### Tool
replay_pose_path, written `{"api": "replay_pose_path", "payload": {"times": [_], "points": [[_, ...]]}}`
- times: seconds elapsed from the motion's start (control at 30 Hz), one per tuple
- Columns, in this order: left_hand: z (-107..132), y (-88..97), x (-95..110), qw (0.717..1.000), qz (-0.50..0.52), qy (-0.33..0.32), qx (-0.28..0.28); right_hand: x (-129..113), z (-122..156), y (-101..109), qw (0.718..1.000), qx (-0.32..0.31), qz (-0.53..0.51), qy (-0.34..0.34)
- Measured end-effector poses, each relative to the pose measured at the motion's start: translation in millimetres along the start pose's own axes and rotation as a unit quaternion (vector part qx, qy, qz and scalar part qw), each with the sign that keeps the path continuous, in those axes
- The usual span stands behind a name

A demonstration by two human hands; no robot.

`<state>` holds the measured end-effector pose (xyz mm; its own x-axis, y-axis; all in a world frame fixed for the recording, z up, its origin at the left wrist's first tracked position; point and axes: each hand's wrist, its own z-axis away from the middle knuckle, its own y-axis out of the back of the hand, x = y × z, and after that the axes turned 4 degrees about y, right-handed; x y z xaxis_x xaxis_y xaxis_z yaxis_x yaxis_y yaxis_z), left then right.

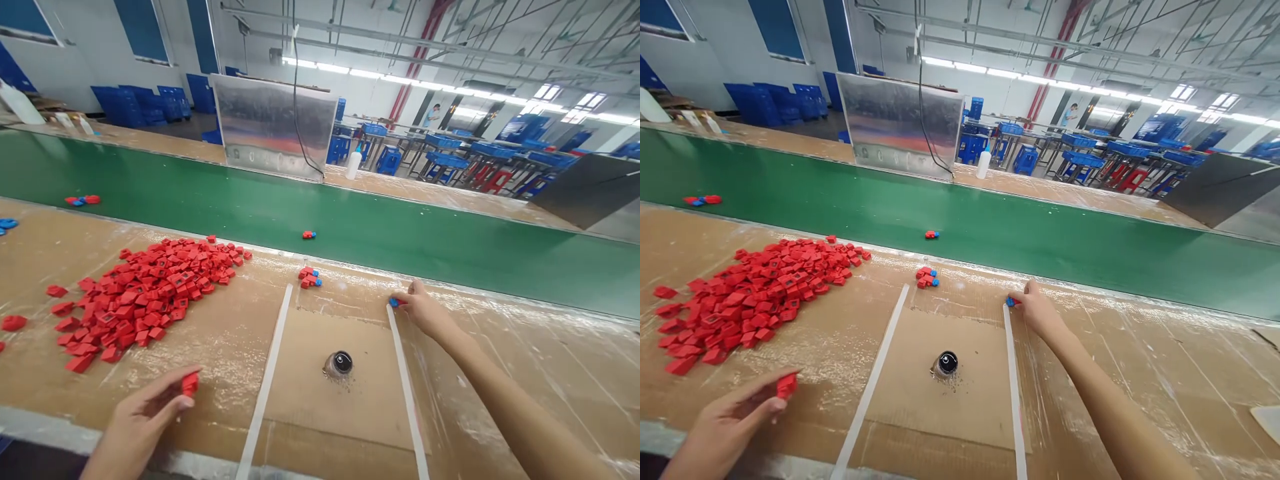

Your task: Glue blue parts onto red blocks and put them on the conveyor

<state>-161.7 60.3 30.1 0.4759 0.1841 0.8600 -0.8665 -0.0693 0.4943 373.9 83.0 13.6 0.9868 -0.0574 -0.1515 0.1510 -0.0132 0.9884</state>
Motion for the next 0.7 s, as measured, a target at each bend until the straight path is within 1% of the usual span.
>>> {"api": "replay_pose_path", "payload": {"times": [0.03,0.07,0.1,0.17,0.23,0.3,0.37,0.47,0.57,0.7], "points": [[4,-13.7,2,0.996,0.045,0.004,-0.071,2,9,1,1.000,-0.006,-0.004,0.021],[9,-28.4,5,0.987,0.094,0.010,-0.131,3,17,2,0.999,-0.010,-0.010,0.040],[14,-43.7,10,0.975,0.136,0.010,-0.177,3,25,3,0.998,-0.014,-0.016,0.058],[25,-74.6,23,0.940,0.214,0.006,-0.264,0,38,4,0.996,-0.020,-0.028,0.087],[34,-103.2,38,0.897,0.276,0.030,-0.344,-8,49,5,0.993,-0.021,-0.038,0.110],[43,-126.8,48,0.861,0.308,0.046,-0.402,-18,60,5,0.991,-0.017,-0.045,0.125],[50,-143.5,53,0.839,0.322,0.047,-0.436,-28,69,5,0.990,-0.008,-0.050,0.133],[58,-155.1,53,0.830,0.316,0.045,-0.458,-39,79,5,0.988,0.007,-0.067,0.138],[65,-155.7,50,0.835,0.296,0.047,-0.462,-42,82,3,0.987,0.029,-0.101,0.121],[68,-153.4,46,0.841,0.294,0.039,-0.453,-34,84,-3,0.984,0.062,-0.158,0.060]]}}
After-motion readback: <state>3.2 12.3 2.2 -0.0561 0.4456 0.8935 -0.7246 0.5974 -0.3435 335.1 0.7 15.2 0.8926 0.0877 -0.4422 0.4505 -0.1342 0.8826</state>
